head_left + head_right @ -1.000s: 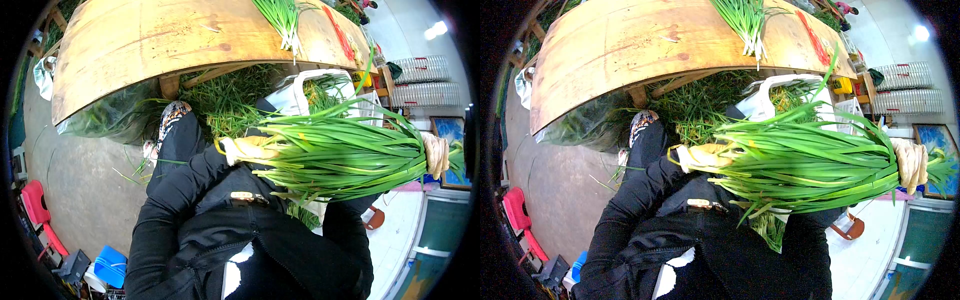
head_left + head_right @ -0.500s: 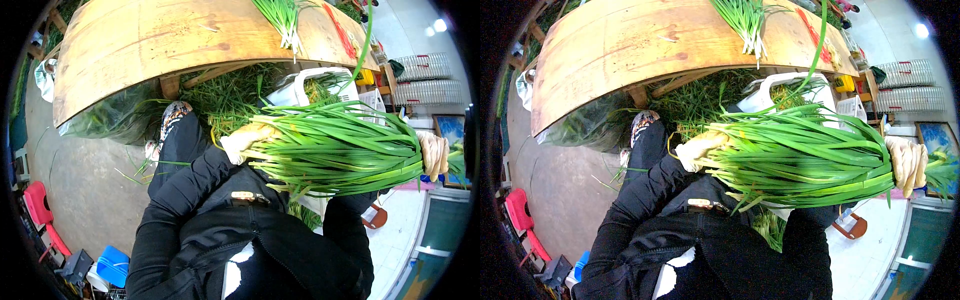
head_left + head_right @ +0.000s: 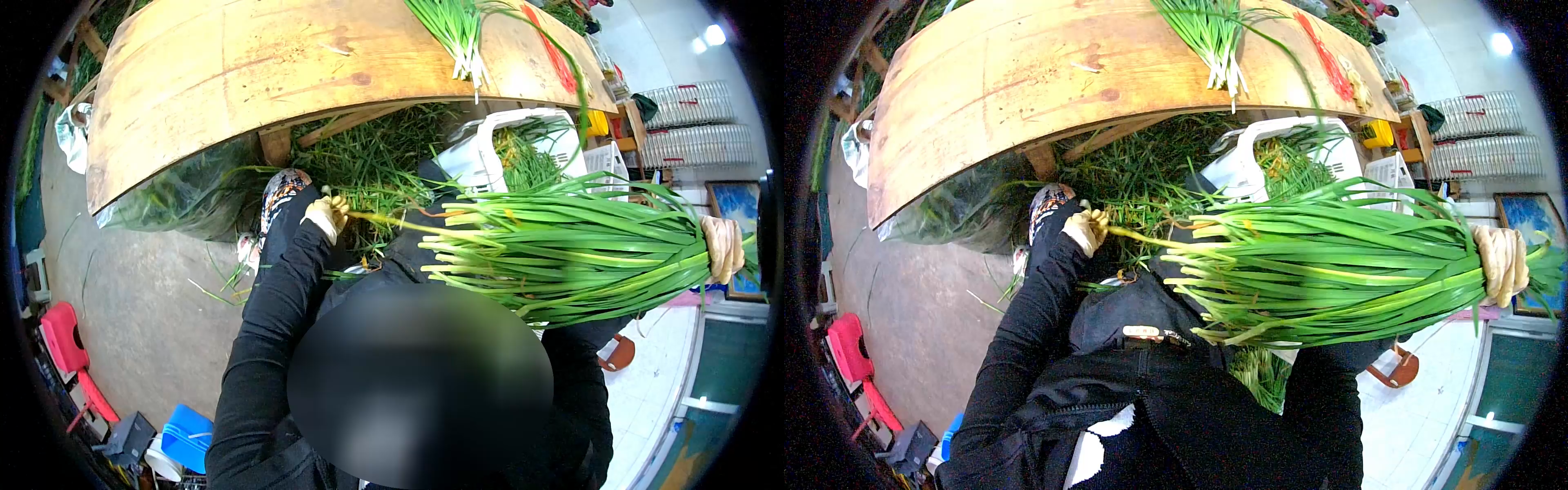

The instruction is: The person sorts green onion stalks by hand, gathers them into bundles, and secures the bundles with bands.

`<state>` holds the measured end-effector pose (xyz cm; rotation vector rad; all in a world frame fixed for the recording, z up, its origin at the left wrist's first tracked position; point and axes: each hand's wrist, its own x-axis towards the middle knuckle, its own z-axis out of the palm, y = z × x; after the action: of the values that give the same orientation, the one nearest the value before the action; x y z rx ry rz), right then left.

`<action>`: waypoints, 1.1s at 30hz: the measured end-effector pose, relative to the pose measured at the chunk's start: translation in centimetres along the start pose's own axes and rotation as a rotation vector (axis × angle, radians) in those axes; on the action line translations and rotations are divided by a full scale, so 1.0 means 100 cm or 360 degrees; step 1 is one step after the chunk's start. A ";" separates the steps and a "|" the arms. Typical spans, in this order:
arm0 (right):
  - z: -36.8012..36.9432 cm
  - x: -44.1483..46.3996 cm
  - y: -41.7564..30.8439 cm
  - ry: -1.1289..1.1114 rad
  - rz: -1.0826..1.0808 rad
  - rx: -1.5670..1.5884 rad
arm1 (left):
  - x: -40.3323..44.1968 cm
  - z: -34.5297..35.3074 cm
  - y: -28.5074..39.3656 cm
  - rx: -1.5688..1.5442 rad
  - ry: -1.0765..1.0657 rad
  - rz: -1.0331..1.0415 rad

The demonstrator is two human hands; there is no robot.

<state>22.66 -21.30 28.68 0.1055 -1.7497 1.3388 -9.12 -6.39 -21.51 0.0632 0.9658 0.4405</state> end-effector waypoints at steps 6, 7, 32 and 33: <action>0.035 0.012 0.029 0.1364 -0.0361 -0.0285 | -0.051 0.063 0.014 0.1968 -0.0212 0.1026; 0.025 0.012 0.035 0.1355 -0.0322 -0.0175 | -0.055 0.066 0.026 0.2075 -0.0403 0.1285; -0.049 0.152 0.200 0.0504 0.1414 -0.1785 | -0.269 0.254 0.149 0.1218 -0.1494 0.1385; -0.048 0.142 0.198 0.0605 0.1321 -0.1797 | -0.270 0.258 0.148 0.1162 -0.1397 0.1363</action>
<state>6.24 -3.19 24.03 -1.5139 -2.0059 0.5857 -6.47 0.17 18.02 1.2631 0.1303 0.7250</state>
